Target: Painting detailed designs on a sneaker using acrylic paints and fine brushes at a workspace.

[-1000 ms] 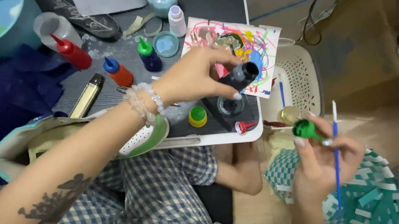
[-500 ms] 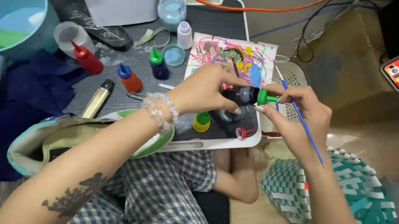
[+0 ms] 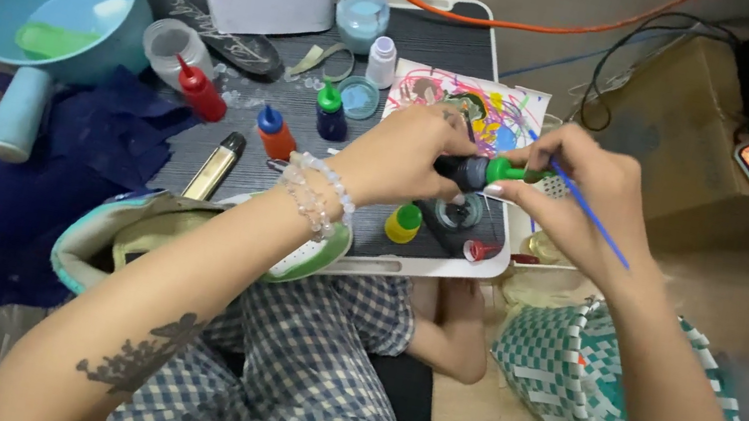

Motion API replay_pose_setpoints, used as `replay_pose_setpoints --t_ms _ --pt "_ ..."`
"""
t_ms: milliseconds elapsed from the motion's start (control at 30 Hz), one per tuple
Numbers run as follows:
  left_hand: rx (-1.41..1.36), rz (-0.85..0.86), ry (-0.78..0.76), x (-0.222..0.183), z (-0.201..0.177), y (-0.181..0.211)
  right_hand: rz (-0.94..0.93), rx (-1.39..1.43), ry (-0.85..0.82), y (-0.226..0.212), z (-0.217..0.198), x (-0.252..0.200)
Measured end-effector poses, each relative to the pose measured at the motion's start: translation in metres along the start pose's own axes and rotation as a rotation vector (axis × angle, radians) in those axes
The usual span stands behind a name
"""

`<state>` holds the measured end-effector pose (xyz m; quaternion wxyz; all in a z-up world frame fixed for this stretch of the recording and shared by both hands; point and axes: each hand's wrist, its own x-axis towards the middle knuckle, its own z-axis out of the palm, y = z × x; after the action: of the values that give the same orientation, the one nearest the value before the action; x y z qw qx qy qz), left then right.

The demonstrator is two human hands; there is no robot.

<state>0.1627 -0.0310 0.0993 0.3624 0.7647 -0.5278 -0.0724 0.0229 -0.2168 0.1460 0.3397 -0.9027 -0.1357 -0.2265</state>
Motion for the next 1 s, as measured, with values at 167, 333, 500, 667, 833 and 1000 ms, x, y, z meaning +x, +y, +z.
replay_pose_setpoints --t_ms 167,333,500,667,833,1000 --pt "0.162 0.013 0.144 -0.002 -0.011 -0.014 0.111 -0.072 -0.008 -0.004 0.006 0.032" --pt "0.207 -0.069 0.175 -0.017 -0.039 -0.015 0.148 -0.200 -0.093 -0.031 0.013 0.060" --pt "0.203 -0.087 0.242 -0.037 -0.070 -0.014 0.028 0.032 -0.139 -0.058 0.015 0.082" --pt "0.237 -0.086 0.270 -0.049 -0.084 -0.016 -0.041 -0.041 -0.199 -0.061 0.026 0.094" --pt "0.274 -0.086 0.314 -0.061 -0.091 -0.019 -0.060 -0.235 -0.243 -0.069 0.041 0.106" --pt "0.254 -0.123 0.343 -0.074 -0.096 -0.019 -0.081 -0.342 -0.264 -0.076 0.045 0.113"
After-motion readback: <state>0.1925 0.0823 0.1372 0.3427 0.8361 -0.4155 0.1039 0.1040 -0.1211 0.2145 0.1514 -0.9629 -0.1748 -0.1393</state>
